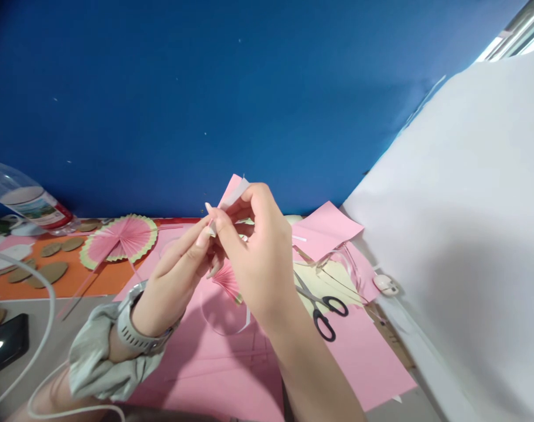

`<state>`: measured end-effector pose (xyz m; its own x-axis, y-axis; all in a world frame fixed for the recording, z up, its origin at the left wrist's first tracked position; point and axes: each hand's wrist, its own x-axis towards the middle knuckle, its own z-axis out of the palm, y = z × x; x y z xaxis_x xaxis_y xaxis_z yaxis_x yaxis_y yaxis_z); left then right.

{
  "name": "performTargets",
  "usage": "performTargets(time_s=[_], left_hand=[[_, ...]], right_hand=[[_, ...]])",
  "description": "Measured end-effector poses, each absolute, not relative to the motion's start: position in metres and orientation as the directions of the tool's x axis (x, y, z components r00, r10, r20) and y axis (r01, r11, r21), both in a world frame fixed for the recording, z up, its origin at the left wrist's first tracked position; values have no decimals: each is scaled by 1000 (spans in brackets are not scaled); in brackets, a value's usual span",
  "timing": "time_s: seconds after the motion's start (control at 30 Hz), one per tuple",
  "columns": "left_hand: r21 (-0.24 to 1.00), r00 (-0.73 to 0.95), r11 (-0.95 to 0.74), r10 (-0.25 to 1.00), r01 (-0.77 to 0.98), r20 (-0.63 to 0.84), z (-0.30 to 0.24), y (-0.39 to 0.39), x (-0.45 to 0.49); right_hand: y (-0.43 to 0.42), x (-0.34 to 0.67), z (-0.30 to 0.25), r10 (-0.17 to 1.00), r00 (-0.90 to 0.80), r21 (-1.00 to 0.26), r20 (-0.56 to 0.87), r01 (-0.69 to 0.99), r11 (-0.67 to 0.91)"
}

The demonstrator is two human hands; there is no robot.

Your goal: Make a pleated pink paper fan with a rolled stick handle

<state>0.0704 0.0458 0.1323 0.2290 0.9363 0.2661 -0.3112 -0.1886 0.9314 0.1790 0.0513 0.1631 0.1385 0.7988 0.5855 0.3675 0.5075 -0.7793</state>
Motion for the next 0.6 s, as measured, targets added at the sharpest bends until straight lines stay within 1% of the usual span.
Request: performTargets(time_s=[0.17, 0.27, 0.43, 0.6], left_hand=[[929, 220, -178, 941, -325, 257, 132, 46, 71], [922, 213, -181, 941, -343, 264, 131, 46, 72], [918, 248, -182, 928, -353, 280, 132, 45, 70], [912, 236, -189, 928, -364, 287, 132, 45, 69]], right_hand=[[52, 180, 162, 788, 139, -767, 600, 380, 517], [52, 181, 162, 799, 132, -777, 586, 373, 508], [52, 185, 164, 830, 89, -801, 550, 338, 495], [53, 187, 164, 825, 75, -795, 560, 330, 509]])
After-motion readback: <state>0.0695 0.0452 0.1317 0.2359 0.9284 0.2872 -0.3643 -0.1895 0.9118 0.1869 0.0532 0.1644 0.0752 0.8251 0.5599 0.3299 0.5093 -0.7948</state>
